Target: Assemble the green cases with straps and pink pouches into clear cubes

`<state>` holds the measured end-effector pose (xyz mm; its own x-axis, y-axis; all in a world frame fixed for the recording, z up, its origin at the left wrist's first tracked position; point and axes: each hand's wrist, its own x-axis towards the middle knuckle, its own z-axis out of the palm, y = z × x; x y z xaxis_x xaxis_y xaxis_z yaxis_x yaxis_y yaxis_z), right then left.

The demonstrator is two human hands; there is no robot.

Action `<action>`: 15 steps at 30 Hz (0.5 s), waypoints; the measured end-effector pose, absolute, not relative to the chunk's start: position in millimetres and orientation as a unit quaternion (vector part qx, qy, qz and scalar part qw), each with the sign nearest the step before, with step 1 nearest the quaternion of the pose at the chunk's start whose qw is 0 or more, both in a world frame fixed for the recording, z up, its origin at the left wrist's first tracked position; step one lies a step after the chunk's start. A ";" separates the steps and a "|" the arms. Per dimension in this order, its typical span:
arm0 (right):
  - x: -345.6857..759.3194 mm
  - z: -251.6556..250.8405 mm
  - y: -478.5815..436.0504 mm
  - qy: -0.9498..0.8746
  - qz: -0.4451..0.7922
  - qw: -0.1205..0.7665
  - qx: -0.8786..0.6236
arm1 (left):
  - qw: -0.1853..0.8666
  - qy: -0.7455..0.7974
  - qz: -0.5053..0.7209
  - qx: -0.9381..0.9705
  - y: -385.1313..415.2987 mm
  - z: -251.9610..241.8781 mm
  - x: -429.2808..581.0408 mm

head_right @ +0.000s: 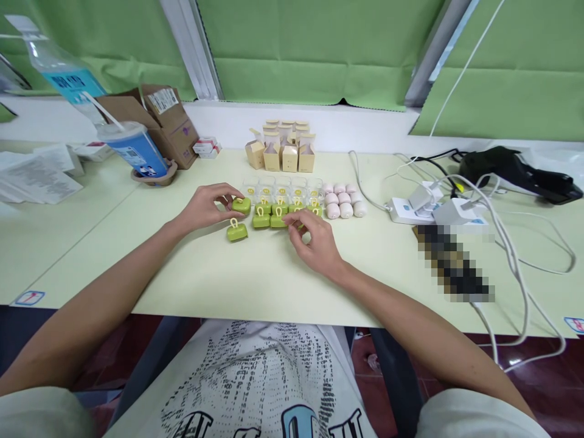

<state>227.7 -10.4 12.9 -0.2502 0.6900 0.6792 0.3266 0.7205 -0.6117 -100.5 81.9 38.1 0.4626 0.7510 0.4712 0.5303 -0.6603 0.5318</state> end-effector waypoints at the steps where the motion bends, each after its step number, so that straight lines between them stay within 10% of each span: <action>1: 227.8 12.8 -10.2 -0.773 0.174 0.514 -0.329 | 0.153 0.377 0.358 0.840 82.1 36.3 -99.6; 15: 228.3 15.7 -10.0 -0.801 0.126 0.496 -0.309 | 0.106 0.360 0.366 0.852 86.7 22.3 -99.8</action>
<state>228.3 -10.0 15.7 -0.3160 0.6205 0.7177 0.3708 0.7771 -0.5085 -99.8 86.7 22.3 0.4733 0.6901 0.5476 0.5348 -0.7190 0.4439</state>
